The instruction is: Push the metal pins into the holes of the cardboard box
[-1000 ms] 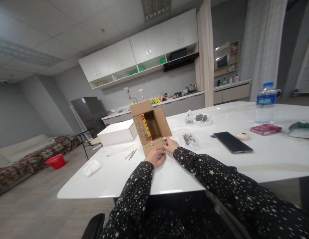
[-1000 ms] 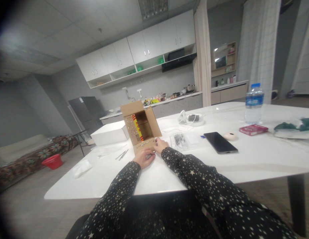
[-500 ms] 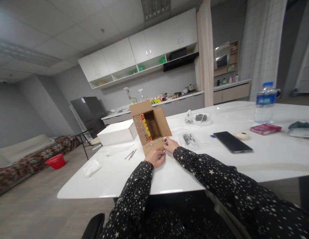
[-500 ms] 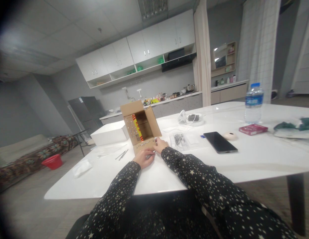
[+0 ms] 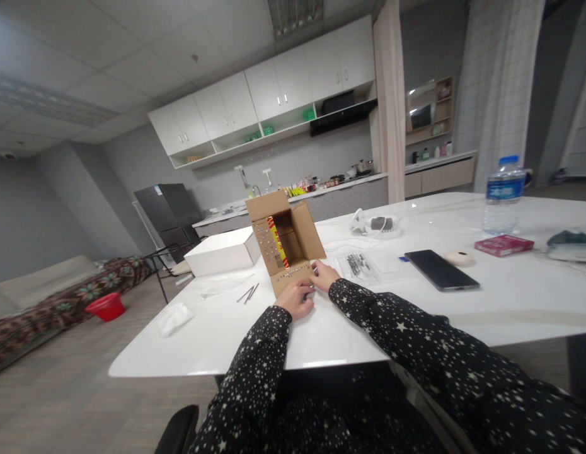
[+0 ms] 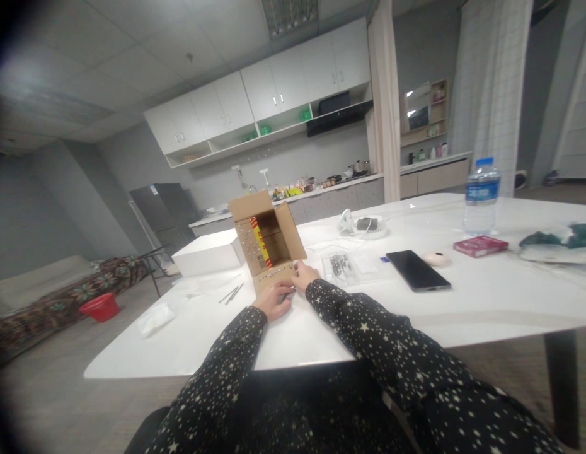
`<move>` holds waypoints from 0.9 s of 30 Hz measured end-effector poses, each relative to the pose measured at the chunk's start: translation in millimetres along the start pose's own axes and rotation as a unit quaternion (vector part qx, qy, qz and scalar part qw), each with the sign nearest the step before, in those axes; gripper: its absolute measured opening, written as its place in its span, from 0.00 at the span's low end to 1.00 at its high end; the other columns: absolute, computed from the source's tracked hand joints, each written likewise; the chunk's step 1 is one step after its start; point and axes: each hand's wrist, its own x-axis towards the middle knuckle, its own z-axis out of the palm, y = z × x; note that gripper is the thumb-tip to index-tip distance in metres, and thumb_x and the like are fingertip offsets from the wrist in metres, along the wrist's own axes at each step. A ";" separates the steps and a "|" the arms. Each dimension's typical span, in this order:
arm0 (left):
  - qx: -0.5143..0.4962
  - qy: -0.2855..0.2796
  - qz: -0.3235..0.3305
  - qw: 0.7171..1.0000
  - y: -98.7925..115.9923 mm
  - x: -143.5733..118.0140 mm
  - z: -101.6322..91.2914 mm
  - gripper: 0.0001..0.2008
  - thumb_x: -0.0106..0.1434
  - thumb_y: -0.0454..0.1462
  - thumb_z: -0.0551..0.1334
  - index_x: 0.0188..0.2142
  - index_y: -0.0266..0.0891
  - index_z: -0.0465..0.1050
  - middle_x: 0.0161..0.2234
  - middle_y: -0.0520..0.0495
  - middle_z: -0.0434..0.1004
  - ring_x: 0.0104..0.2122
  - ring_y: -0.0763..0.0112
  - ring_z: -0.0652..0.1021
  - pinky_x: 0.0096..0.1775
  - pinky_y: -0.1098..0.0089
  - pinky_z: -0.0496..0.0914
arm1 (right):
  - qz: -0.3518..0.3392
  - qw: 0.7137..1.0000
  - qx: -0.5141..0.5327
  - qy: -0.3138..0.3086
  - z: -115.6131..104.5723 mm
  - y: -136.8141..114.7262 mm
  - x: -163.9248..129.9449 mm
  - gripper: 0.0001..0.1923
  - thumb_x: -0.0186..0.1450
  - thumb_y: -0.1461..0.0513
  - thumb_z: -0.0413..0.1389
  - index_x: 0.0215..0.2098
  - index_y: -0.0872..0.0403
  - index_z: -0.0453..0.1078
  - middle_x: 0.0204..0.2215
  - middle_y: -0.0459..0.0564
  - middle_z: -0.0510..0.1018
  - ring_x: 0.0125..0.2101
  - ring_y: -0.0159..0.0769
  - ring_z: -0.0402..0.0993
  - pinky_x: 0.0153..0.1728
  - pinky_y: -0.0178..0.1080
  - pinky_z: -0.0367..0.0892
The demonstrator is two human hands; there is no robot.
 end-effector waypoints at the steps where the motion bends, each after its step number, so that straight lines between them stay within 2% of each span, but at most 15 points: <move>1: 0.000 0.000 0.001 1.000 0.0 -0.1 0.0 0.18 0.49 0.32 0.58 0.40 0.36 0.78 0.41 0.40 0.76 0.43 0.59 0.75 0.49 0.61 0.70 | -0.001 1.000 0.000 0.000 0.0 0.0 0.0 0.14 0.58 0.60 0.52 0.42 0.51 0.64 0.34 0.46 0.78 0.36 0.38 0.73 0.33 0.35 0.57; 12: 0.006 0.000 0.006 1.000 -0.4 0.0 -0.3 0.19 0.48 0.30 0.57 0.39 0.36 0.78 0.42 0.42 0.77 0.43 0.61 0.76 0.50 0.63 0.69 | -0.001 1.000 -0.002 -0.003 -0.8 -0.7 -0.2 0.14 0.58 0.60 0.52 0.43 0.52 0.63 0.34 0.47 0.78 0.35 0.38 0.73 0.32 0.35 0.56; 27: 0.017 -0.004 -0.022 1.000 2.0 0.5 -3.0 0.18 0.49 0.29 0.57 0.39 0.38 0.79 0.42 0.45 0.78 0.42 0.62 0.77 0.50 0.64 0.70 | -0.003 1.000 -0.003 -0.001 1.2 1.2 1.6 0.14 0.58 0.60 0.53 0.43 0.52 0.63 0.33 0.46 0.78 0.35 0.37 0.73 0.32 0.35 0.56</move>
